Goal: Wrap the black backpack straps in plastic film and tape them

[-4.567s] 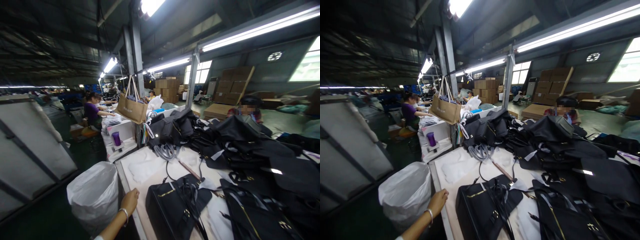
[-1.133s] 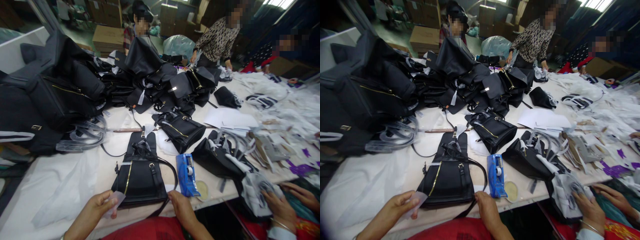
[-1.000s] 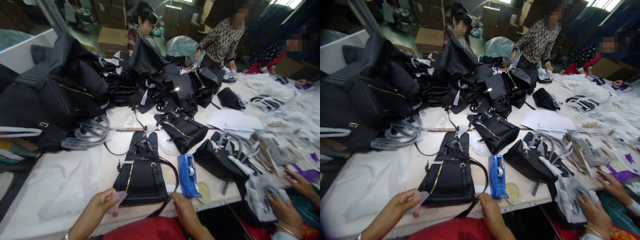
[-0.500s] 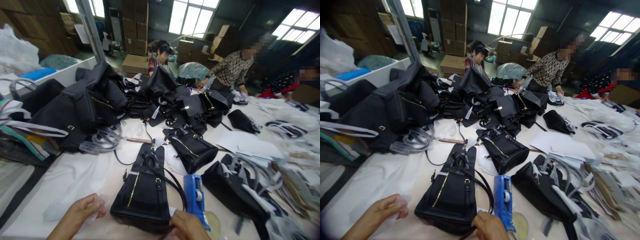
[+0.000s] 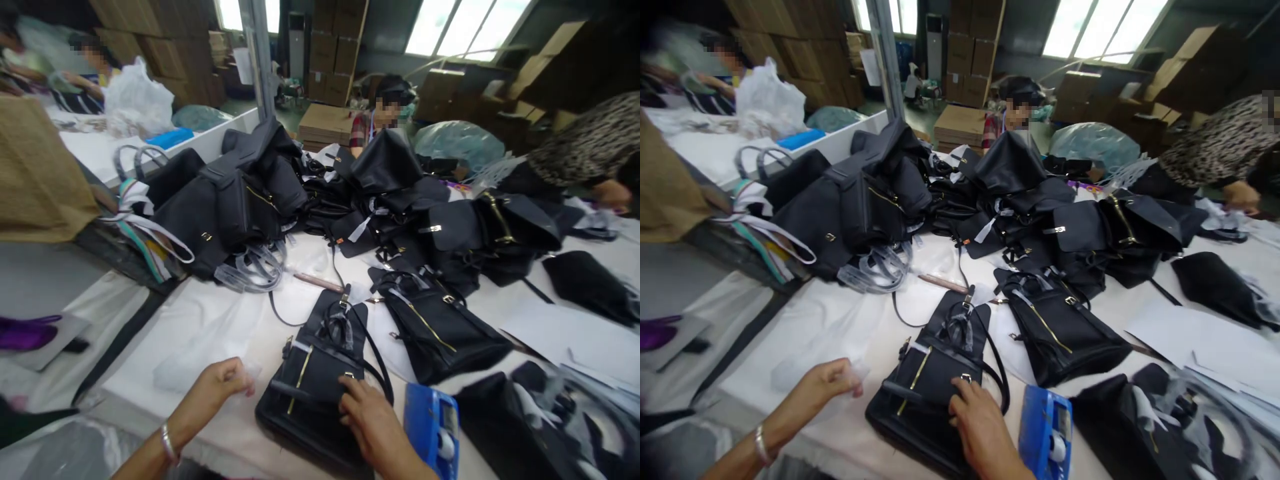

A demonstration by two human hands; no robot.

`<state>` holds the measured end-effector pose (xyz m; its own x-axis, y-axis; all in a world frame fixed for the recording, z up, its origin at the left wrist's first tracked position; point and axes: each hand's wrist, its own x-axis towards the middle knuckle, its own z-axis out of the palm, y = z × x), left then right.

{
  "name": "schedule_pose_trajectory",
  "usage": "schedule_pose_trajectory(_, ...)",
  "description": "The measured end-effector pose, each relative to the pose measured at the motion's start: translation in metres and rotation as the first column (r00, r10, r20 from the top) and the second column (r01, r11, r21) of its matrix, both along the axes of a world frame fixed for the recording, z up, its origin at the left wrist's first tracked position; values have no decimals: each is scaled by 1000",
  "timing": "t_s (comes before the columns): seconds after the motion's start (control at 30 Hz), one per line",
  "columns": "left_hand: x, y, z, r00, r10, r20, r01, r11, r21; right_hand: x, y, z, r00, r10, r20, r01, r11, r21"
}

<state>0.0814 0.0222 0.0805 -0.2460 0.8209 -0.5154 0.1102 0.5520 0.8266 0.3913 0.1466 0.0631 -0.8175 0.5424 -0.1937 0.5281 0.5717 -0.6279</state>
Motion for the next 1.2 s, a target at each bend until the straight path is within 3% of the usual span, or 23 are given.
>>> schedule_pose_trajectory(0.07,8,10,-4,995,1,102,-3,1000,27,-1,6,11,989,-101,-106,83,983,-166)
schedule_pose_trajectory(0.17,18,25,-10,975,-17,223,3,998,63,-6,12,18,950,-258,-173,138,849,-509)
schedule_pose_trajectory(0.23,22,34,-12,963,-33,267,15,997,71,-12,14,17,931,-318,-180,153,786,-599)
schedule_pose_trajectory(0.33,25,42,-12,948,-55,314,36,997,67,-20,21,12,924,-327,-198,163,805,-571)
schedule_pose_trajectory(0.47,30,48,-13,936,-71,344,53,997,63,-29,31,8,946,-257,-198,139,873,-468)
schedule_pose_trajectory(0.6,34,50,-15,939,-80,336,65,996,55,-34,34,8,967,-202,-155,123,903,-411)
schedule_pose_trajectory(1.2,34,59,-4,983,-139,118,127,987,98,-23,34,3,973,-210,-96,145,880,-452)
